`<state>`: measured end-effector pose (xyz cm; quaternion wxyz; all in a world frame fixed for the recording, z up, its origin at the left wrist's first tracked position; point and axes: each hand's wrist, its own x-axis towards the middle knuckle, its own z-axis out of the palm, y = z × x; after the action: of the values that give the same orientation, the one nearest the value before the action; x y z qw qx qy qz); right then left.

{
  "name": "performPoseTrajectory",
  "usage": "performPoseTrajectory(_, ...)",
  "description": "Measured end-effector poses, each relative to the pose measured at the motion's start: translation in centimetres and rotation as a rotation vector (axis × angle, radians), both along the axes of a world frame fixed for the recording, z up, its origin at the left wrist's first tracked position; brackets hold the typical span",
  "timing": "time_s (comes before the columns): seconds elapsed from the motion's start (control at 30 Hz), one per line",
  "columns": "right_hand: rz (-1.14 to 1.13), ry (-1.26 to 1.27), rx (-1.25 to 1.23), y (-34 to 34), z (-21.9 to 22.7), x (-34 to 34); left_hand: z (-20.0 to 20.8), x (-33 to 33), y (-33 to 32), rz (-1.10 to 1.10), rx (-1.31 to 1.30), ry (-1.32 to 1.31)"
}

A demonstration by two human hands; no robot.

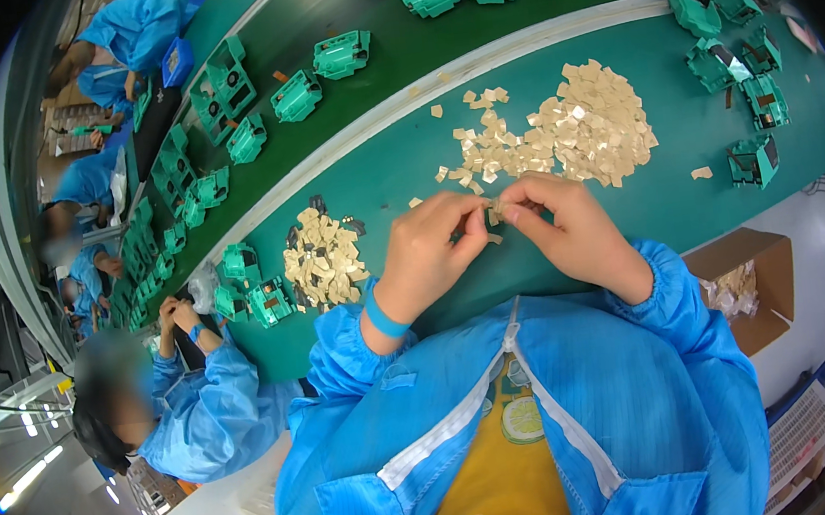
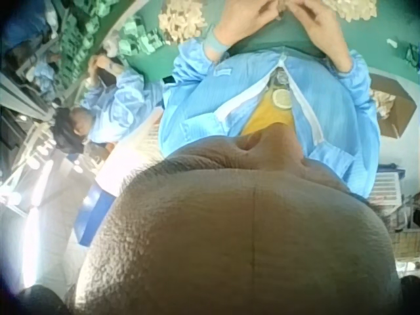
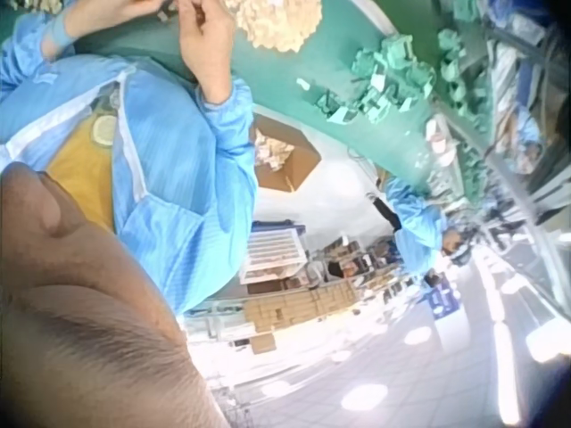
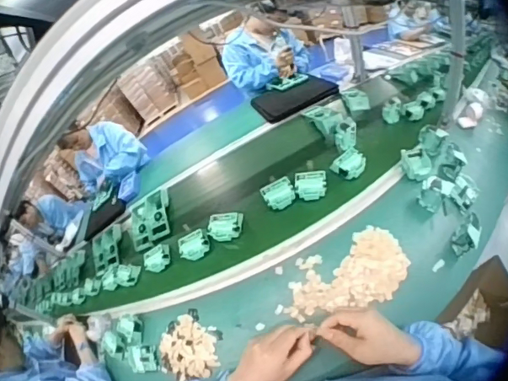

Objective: The person picks up a green plastic housing and a small black component, fits the component into the housing, and places the assembly onto the conveyor belt. They then pick up a small beige piece from a pile and peel off its backing.

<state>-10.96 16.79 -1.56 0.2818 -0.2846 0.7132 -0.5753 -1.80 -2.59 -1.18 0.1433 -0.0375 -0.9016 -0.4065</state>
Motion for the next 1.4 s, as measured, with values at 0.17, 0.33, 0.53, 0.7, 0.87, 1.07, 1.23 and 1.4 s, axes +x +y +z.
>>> performPoseTrajectory(0.17, -0.049, -0.083, 0.063, 0.4, 0.5, -0.2, 0.4, -1.0, 1.0, -0.043, -0.016, 0.047)
performPoseTrajectory(0.33, -0.021, 0.013, 0.129, 0.4, 0.7, -0.4, 0.0, -1.2, 1.0, -0.075, -0.172, 0.083)
performPoseTrajectory(0.53, -0.054, -0.261, 0.065, 0.9, -0.3, -0.4, -0.2, -1.2, 1.0, -0.056, 0.002, 0.006)
performPoseTrajectory(0.7, -0.056, -0.108, 0.106, 0.8, -0.1, -0.5, -0.4, -1.5, 1.2, -0.081, -0.076, 0.072)
performPoseTrajectory(0.87, -0.026, -0.043, 0.158, 0.8, 0.5, -0.6, -0.5, -1.5, 1.1, -0.090, -0.073, 0.040)
performPoseTrajectory(1.07, -0.018, -0.240, 0.094, 2.0, 0.5, -1.7, -2.4, -3.3, -0.4, 0.055, 0.003, -0.083)
performPoseTrajectory(1.23, 0.023, -0.022, 0.207, 2.0, 0.6, -2.5, -3.8, -4.2, -0.4, 0.137, -0.048, -0.160)
performPoseTrajectory(1.4, 0.074, 0.093, 0.270, 1.2, 1.1, -2.5, -1.5, -3.6, 0.1, -0.189, 0.085, -0.017)
